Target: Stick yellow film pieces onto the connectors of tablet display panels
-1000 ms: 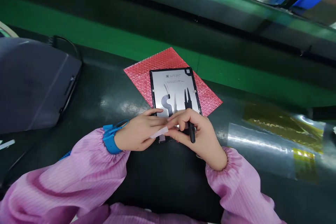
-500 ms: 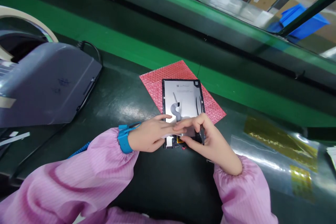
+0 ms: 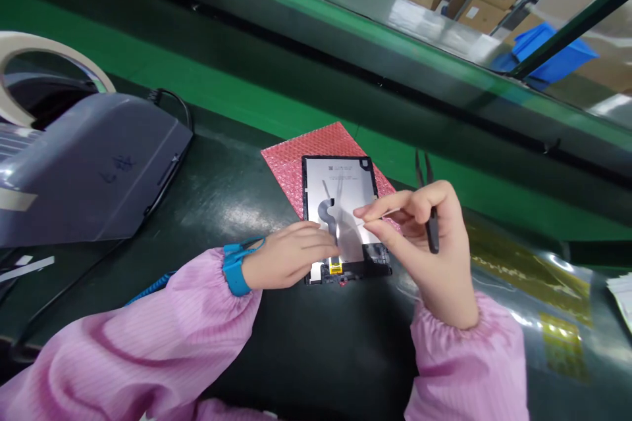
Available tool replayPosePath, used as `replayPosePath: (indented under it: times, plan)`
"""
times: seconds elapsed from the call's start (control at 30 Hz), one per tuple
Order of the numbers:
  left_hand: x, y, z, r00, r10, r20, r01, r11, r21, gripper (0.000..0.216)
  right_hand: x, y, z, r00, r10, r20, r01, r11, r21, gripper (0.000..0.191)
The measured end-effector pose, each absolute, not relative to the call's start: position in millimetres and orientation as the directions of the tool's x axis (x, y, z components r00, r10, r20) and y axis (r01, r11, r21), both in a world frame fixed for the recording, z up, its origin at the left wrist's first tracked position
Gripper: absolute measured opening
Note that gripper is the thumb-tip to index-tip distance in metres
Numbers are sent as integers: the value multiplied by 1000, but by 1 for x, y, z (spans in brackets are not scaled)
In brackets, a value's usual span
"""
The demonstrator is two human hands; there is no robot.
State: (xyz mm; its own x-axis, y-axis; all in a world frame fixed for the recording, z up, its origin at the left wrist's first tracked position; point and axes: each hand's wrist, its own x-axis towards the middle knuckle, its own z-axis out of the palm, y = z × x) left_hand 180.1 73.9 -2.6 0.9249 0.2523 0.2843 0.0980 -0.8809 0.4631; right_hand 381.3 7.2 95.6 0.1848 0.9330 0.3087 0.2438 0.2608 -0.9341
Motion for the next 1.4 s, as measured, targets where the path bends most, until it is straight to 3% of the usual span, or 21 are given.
replayPosePath:
  times: [0.17, 0.3, 0.43, 0.77, 1.17, 1.4]
  plan:
    - [185, 63, 4, 908, 333, 255, 280, -934, 224, 23, 386, 29, 79, 44, 979, 199, 289, 179, -941, 45]
    - [186, 56, 6, 905, 355, 235, 329, -933, 143, 24, 385, 42, 48, -79, 997, 17, 269, 37, -962, 48]
    - [184, 55, 8, 907, 370, 203, 347, -927, 142, 24, 381, 46, 32, -106, 993, -47, 330, -9, -944, 48]
    - [185, 51, 5, 902, 382, 200, 368, -924, 105, 30, 378, 48, 23, -100, 993, 62, 522, 106, -846, 34]
    - [188, 45, 8, 852, 471, 228, 456, -882, 121, 24, 378, 51, 23, -107, 993, 42, 540, 94, -837, 31]
    - [188, 45, 7, 860, 480, 172, 464, -877, 128, 29, 375, 49, 27, -71, 997, 27, 554, 62, -830, 31]
